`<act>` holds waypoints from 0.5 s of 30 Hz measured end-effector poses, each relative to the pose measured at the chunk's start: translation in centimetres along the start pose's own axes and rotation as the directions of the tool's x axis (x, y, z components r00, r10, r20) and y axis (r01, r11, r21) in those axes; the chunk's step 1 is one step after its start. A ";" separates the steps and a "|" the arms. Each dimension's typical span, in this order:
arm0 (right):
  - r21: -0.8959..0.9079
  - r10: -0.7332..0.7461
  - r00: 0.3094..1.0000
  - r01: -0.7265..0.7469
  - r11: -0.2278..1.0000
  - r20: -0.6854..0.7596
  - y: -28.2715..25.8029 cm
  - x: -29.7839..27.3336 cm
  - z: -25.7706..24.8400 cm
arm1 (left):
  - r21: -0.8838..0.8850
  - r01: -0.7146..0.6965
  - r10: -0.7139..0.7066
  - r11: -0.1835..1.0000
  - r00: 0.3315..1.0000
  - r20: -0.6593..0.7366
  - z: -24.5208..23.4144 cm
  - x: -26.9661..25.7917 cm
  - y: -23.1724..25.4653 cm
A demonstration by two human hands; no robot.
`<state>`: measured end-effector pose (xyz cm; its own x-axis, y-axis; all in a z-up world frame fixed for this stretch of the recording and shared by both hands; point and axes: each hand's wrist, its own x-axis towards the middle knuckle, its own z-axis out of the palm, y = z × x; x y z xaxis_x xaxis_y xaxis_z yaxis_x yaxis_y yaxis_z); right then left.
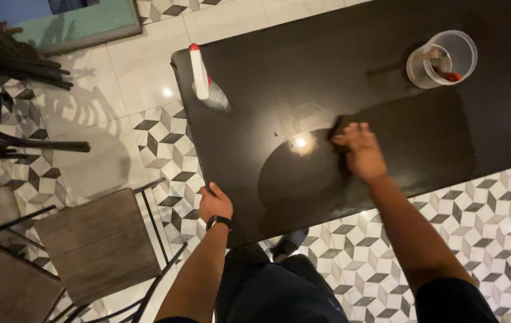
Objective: The person cleans a dark rectangular table using a spray bottle and a cloth. They repeatedly spray the surface and wipe it down with a cloth, moving systematically across the table to remove dirt and grime.
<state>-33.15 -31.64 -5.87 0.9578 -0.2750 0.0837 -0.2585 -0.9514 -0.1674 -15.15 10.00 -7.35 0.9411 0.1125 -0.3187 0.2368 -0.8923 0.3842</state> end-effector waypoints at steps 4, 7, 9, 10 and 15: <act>0.128 -0.205 0.967 0.186 0.974 0.150 -11.9 3.3 0.6 | -0.007 -0.011 0.011 1.000 1.000 0.005 -0.5 -0.2 0.3; 0.270 -0.414 0.872 0.346 0.898 0.261 -20.7 4.0 0.1 | 0.013 -0.004 0.004 1.000 0.999 0.040 -0.5 -0.2 0.2; 0.247 -0.567 0.792 0.516 0.820 0.226 -24.4 3.3 0.0 | 0.007 -0.009 0.009 1.000 0.999 0.038 -0.1 0.0 -0.3; 0.264 -0.565 0.797 0.509 0.819 0.214 -24.3 3.1 -0.2 | -0.004 -0.019 0.019 1.000 1.000 0.020 0.1 0.1 -0.4; 0.239 -0.446 0.891 0.417 0.877 0.085 -16.5 1.9 -0.7 | 0.015 -0.052 0.052 0.999 0.999 0.000 0.3 0.3 -0.5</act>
<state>-27.17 -16.51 -2.30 0.9793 0.1914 0.0660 0.2024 -0.9158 -0.3469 -15.10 10.39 -7.90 0.9522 0.0659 -0.2983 0.1838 -0.9035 0.3871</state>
